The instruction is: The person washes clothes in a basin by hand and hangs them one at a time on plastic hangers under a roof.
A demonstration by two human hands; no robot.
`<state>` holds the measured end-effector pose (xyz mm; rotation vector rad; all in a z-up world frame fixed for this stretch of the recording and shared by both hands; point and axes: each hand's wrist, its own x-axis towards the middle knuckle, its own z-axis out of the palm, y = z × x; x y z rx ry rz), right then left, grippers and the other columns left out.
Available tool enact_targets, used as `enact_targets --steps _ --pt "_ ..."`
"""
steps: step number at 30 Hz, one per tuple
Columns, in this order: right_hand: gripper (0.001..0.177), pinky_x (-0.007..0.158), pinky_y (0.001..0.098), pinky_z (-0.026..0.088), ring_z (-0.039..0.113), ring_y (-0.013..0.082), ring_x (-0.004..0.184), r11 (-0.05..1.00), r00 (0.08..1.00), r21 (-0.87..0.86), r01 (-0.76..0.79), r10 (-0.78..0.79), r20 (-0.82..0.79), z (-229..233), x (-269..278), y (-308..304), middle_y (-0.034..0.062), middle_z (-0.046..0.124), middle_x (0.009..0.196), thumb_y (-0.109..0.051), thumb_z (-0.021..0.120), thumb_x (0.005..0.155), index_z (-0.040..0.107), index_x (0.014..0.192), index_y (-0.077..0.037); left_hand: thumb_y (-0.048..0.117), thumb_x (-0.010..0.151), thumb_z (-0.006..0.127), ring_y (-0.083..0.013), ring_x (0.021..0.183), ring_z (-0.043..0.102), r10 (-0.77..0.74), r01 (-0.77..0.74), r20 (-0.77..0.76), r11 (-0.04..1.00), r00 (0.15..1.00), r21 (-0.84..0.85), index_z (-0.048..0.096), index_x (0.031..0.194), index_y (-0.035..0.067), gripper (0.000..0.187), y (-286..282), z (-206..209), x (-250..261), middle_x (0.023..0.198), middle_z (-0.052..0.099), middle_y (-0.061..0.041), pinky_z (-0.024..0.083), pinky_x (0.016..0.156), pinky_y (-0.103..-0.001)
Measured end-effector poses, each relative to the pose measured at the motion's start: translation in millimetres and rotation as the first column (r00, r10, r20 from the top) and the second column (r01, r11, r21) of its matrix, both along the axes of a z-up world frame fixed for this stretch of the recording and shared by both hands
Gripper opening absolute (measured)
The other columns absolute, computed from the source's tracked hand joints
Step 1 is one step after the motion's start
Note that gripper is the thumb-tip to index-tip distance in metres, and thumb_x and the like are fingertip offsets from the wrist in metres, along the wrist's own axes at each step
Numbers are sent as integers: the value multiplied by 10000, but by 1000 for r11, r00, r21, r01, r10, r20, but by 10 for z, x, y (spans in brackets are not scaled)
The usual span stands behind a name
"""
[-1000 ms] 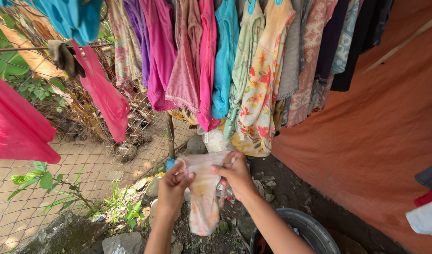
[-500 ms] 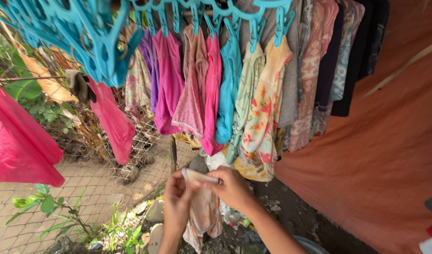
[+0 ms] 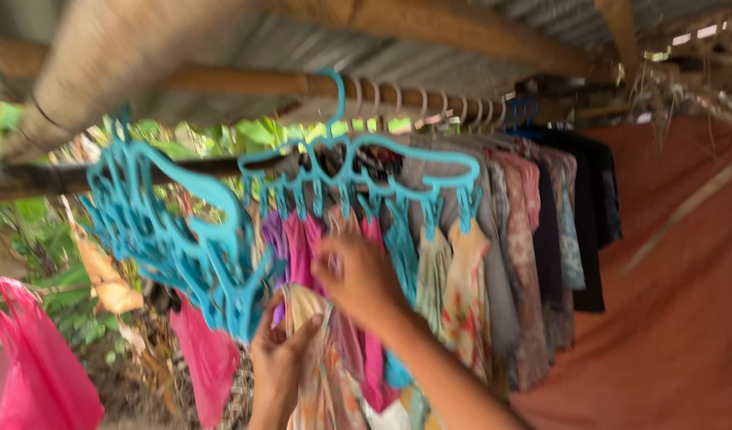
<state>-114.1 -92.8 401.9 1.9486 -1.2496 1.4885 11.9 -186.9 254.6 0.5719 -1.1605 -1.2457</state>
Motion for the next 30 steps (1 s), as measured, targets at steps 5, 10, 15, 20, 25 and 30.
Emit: enact_targets --steps 5,10,15,20,25,30 --pt "203 782 425 594 756 338 777 919 951 255 301 -270 -151 1437 34 -566 245 774 863 -109 705 787 759 927 27 103 885 833 -264 864 518 29 -37 -73 992 997 -122 566 1324 -76 544 -560 688 -186 1014 672 -175 398 728 -401" --pt "241 578 418 637 747 324 572 682 937 655 326 -324 -128 1930 263 -634 266 746 827 -118 699 806 721 892 106 82 868 827 -260 868 535 -3 -28 -195 987 981 -156 550 1346 -54 569 -557 1196 -247 1024 675 -185 410 732 -395" --pt "347 560 400 626 757 313 616 647 942 728 226 -336 7 2010 322 -841 260 762 978 -154 814 818 671 1004 101 62 851 821 -255 873 552 -28 -15 -256 986 966 -164 534 1369 -33 599 -642 1509 -371 1033 679 -195 422 736 -389" --pt "292 526 365 599 742 253 623 553 892 768 323 -450 -51 1992 259 -1227 193 763 970 -154 824 817 723 981 65 41 834 815 -251 877 569 -28 -16 -291 989 956 -146 518 1391 -11 633 -676 1500 -403 1043 682 -205 434 739 -383" --pt "191 468 337 556 709 248 604 582 909 783 218 -413 53 1901 115 -1566 211 756 845 -20 824 781 751 907 103 21 817 809 -246 882 587 -25 -25 -324 988 946 -150 503 1413 10 670 -672 1521 -465 1053 686 -216 446 743 -377" --pt "165 453 355 583 722 271 607 666 932 745 38 -291 214 1767 -31 -1710 197 726 807 81 800 781 705 904 138 1 800 802 -242 886 604 4 -46 -333 992 943 -117 487 1435 32 710 -630 1442 -427 1062 689 -226 459 747 -372"
